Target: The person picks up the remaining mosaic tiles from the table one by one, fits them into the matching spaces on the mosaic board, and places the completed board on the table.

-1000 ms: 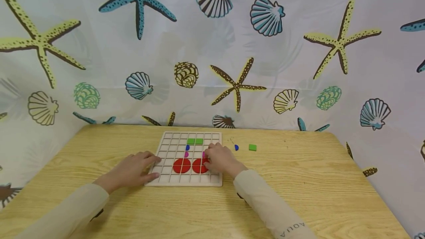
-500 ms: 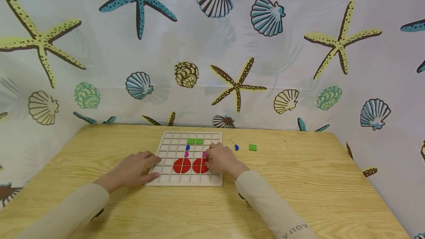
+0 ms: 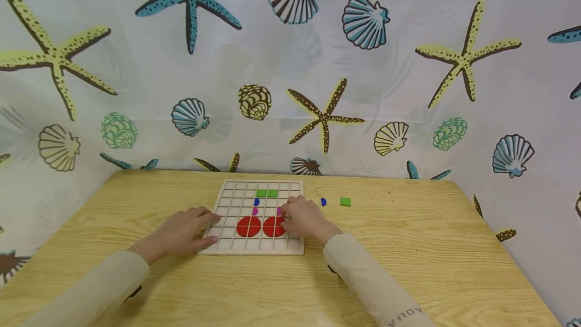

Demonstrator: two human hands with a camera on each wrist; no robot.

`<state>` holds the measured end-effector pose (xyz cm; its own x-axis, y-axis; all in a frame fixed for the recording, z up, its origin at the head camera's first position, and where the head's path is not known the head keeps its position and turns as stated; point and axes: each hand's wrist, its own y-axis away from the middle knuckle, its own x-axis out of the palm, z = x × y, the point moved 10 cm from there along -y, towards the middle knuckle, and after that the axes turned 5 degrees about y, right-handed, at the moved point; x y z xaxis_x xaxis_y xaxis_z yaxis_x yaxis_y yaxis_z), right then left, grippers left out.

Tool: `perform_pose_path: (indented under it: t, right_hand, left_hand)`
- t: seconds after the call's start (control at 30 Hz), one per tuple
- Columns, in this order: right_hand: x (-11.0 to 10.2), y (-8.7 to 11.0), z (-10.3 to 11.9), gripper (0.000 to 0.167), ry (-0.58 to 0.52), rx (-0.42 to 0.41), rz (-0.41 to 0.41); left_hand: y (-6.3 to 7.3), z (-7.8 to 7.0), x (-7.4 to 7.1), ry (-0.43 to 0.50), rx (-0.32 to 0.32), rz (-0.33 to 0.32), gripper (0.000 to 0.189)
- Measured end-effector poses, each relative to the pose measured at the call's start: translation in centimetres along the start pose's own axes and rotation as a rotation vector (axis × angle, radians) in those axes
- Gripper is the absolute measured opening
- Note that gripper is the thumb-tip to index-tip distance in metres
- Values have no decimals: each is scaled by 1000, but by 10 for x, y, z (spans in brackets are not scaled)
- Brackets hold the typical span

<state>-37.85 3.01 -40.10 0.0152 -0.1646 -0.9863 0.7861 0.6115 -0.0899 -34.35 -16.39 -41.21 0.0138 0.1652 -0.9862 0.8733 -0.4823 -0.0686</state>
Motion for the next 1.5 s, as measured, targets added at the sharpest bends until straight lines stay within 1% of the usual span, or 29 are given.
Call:
perform_pose_path:
  t: [0.17, 0.4, 0.87, 0.97, 1.17, 1.23, 1.5]
  right_hand:
    - [-4, 4, -9, 18, -16, 13, -34]
    - [-11, 9, -28, 19, 27, 25, -100]
    - [-19, 17, -64, 23, -15, 88, -148]
    - [-18, 18, -73, 23, -17, 122, -144]
    - [-17, 18, -88, 25, 59, 155, -141]
    - [-18, 19, -91, 25, 67, 163, -135]
    - [-17, 21, -104, 29, 26, 196, -83]
  left_hand:
    - [0, 0, -1, 7, -1, 2, 50]
    - [1, 0, -2, 9, 4, -7, 49]
    - [0, 0, -4, 12, -2, -11, 50]
    - [0, -1, -4, 9, -2, -8, 50]
    - [0, -1, -3, 2, 6, -14, 50]
    - [0, -1, -3, 1, 6, -15, 50]
    - [1, 0, -2, 6, -3, -11, 50]
